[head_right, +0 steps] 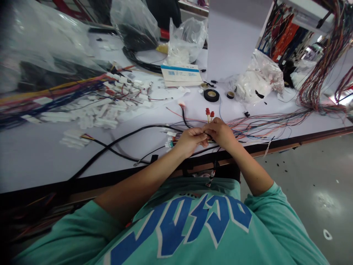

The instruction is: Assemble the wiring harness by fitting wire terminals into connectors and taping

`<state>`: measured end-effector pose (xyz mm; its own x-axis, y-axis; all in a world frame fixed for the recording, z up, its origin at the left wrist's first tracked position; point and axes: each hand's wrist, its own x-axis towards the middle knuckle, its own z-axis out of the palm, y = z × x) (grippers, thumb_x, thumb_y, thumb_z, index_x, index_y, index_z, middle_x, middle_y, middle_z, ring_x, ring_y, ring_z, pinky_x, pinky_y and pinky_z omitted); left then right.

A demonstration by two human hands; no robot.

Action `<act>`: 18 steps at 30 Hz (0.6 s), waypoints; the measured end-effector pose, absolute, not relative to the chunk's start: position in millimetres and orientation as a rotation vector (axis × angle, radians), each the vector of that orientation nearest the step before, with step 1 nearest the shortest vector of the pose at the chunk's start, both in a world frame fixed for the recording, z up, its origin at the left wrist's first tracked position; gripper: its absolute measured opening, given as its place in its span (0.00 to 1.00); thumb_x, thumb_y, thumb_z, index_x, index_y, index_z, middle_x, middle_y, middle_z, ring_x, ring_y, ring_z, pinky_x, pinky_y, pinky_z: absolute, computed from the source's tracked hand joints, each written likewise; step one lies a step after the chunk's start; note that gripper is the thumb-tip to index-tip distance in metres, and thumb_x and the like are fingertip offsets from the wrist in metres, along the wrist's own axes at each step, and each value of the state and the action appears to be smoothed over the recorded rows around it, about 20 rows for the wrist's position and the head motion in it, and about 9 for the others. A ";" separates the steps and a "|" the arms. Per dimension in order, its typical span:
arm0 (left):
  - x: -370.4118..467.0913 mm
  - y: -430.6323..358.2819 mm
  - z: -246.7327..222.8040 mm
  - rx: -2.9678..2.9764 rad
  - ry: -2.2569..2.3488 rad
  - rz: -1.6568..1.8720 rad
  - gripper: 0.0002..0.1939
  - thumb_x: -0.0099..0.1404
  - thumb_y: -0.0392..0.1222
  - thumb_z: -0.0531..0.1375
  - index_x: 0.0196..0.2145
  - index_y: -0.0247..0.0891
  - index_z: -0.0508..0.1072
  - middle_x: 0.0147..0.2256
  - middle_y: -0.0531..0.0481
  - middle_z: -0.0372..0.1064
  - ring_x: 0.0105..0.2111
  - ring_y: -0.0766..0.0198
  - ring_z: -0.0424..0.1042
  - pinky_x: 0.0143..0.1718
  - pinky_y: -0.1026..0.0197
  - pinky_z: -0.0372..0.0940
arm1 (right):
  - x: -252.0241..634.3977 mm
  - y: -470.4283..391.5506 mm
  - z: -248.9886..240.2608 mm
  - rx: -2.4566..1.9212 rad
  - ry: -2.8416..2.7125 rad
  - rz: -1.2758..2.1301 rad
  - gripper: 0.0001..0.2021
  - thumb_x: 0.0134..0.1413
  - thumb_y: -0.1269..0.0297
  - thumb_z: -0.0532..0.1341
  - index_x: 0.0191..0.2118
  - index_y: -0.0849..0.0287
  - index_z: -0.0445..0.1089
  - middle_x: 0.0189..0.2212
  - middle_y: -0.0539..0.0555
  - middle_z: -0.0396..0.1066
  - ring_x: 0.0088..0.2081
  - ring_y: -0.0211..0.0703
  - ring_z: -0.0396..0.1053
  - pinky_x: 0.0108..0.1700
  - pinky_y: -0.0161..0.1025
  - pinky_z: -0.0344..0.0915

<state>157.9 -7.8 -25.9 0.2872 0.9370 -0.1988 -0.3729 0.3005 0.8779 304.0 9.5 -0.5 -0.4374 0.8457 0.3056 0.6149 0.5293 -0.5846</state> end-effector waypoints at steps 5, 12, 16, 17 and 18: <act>154.1 -7.8 -26.2 0.894 0.788 0.990 0.04 0.46 0.34 0.64 0.22 0.32 0.72 0.16 0.54 0.68 0.15 0.70 0.67 0.20 0.67 0.64 | 304.5 8.6 3.5 -1.183 -2.134 0.631 0.23 0.49 0.72 0.59 0.53 0.54 0.64 0.27 0.47 0.60 0.28 0.36 0.59 0.34 0.36 0.61; 149.7 -8.9 -24.1 1.006 0.734 0.928 0.09 0.45 0.40 0.67 0.24 0.34 0.73 0.15 0.54 0.68 0.16 0.70 0.67 0.22 0.67 0.65 | 306.5 4.5 10.4 -1.142 -2.101 0.795 0.27 0.49 0.72 0.58 0.56 0.54 0.58 0.26 0.44 0.57 0.25 0.33 0.56 0.32 0.34 0.60; 151.6 -8.0 -27.1 1.005 0.750 0.967 0.13 0.47 0.45 0.67 0.22 0.34 0.71 0.15 0.54 0.67 0.15 0.70 0.66 0.21 0.66 0.64 | 306.2 5.6 5.2 -1.090 -2.139 0.736 0.25 0.51 0.72 0.56 0.56 0.55 0.57 0.26 0.45 0.59 0.27 0.34 0.58 0.32 0.34 0.60; 152.2 -7.5 -28.1 0.998 0.758 0.983 0.13 0.48 0.46 0.67 0.21 0.34 0.70 0.15 0.54 0.66 0.15 0.70 0.65 0.20 0.66 0.64 | 305.7 5.5 2.6 -1.064 -2.147 0.692 0.23 0.52 0.71 0.55 0.56 0.55 0.57 0.28 0.47 0.61 0.28 0.34 0.59 0.33 0.34 0.61; 152.5 -7.0 -29.0 0.991 0.763 0.998 0.14 0.48 0.47 0.67 0.21 0.34 0.69 0.15 0.55 0.66 0.14 0.70 0.65 0.20 0.66 0.64 | 305.2 4.9 -0.1 -1.041 -2.148 0.634 0.22 0.53 0.71 0.54 0.55 0.55 0.58 0.29 0.48 0.63 0.29 0.35 0.60 0.34 0.34 0.61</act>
